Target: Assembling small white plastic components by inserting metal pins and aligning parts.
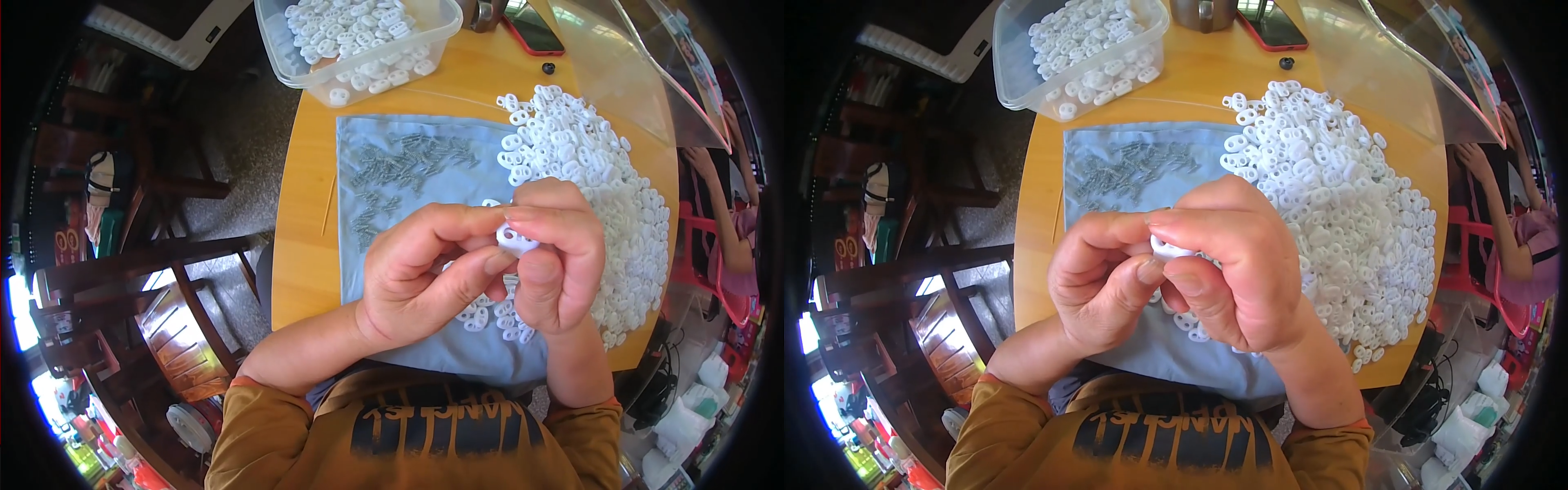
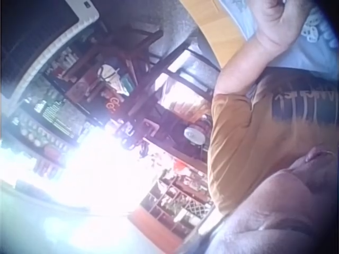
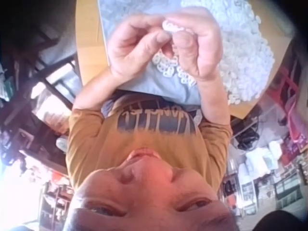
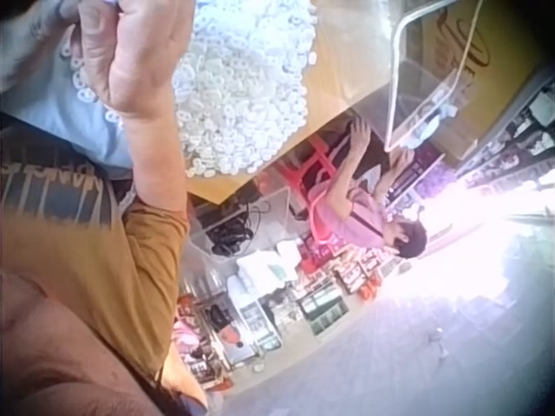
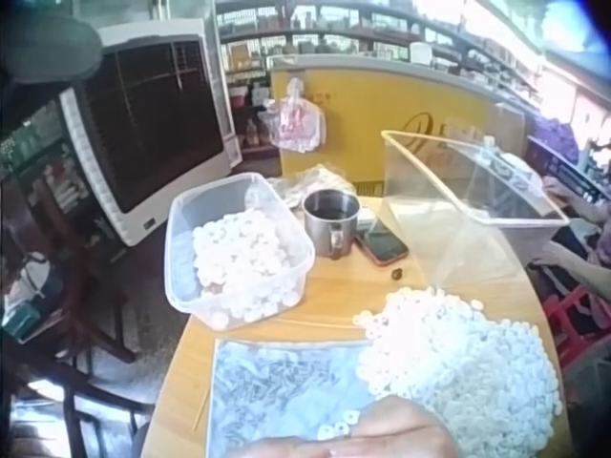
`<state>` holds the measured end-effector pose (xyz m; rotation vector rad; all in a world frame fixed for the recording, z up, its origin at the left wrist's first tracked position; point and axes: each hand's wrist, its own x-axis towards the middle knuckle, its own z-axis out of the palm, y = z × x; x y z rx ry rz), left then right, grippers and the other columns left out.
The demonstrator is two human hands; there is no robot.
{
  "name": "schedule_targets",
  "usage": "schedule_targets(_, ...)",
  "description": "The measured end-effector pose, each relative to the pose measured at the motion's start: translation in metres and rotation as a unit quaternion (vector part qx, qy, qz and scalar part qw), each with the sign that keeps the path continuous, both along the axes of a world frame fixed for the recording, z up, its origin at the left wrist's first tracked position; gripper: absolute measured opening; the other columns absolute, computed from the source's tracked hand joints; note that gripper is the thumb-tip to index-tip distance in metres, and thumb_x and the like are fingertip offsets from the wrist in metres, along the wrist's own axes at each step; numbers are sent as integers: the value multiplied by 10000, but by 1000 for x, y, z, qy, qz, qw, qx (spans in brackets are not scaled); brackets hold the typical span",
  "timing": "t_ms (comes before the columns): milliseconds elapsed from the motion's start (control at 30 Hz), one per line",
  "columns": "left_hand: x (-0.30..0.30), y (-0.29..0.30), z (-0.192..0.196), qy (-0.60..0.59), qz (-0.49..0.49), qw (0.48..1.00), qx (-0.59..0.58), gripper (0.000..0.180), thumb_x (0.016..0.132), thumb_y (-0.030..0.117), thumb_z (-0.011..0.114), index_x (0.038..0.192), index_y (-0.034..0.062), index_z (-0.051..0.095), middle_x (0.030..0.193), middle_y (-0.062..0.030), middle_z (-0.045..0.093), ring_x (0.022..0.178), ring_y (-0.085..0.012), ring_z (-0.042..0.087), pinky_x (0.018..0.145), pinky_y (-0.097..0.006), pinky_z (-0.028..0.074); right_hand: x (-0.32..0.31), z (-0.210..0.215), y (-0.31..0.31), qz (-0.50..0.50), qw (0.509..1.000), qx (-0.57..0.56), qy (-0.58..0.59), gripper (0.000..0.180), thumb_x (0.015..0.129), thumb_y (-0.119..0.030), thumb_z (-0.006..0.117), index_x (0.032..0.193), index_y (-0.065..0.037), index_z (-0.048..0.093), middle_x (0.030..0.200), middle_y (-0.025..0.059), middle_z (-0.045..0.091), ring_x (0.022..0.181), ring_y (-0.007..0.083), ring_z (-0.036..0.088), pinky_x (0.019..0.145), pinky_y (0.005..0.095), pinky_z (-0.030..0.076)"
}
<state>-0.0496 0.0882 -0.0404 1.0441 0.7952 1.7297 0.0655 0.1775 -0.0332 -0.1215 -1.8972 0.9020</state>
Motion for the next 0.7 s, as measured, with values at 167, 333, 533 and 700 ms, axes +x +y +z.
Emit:
schedule_targets(167, -1, -1, 1, 3, -6, 1000, -15, 294, 828, -50, 554, 1116, -36, 499, 869, -87, 614, 695, -92, 594, 592, -200, 496, 2, 1, 0, -8, 1000, 5, -12, 214, 860, -135, 549, 1028, -7, 510, 856, 81, 589, 674, 208, 536, 565, 304, 430)
schedule_targets(333, -1, -1, 2, -7, 1, 1000, -19, 302, 818, -51, 567, 1113, -47, 501, 869, -88, 615, 701, -94, 594, 594, -203, 499, 2, 0, -1, -7, 1000, -4, 2, 231, 846, -129, 566, 1034, -8, 505, 858, 81, 589, 677, 216, 538, 584, 312, 435)
schedule_targets(533, -1, -1, 1, 7, 13, 1000, -19, 289, 802, -34, 598, 1080, -50, 521, 854, -79, 618, 699, -85, 594, 587, -204, 490, 3, 1, -1, -9, 1000, -4, 3, 208, 849, -117, 564, 1024, -20, 505, 839, 79, 581, 669, 200, 537, 572, 304, 434)
schedule_targets(700, 1, -2, 2, 24, 27, 998, -43, 273, 794, -22, 614, 1055, -43, 536, 825, -75, 625, 657, -78, 594, 564, -200, 479, 3, 3, -1, 2, 1000, -7, -3, 172, 850, -97, 564, 999, -36, 505, 794, 79, 563, 641, 169, 538, 537, 279, 431)
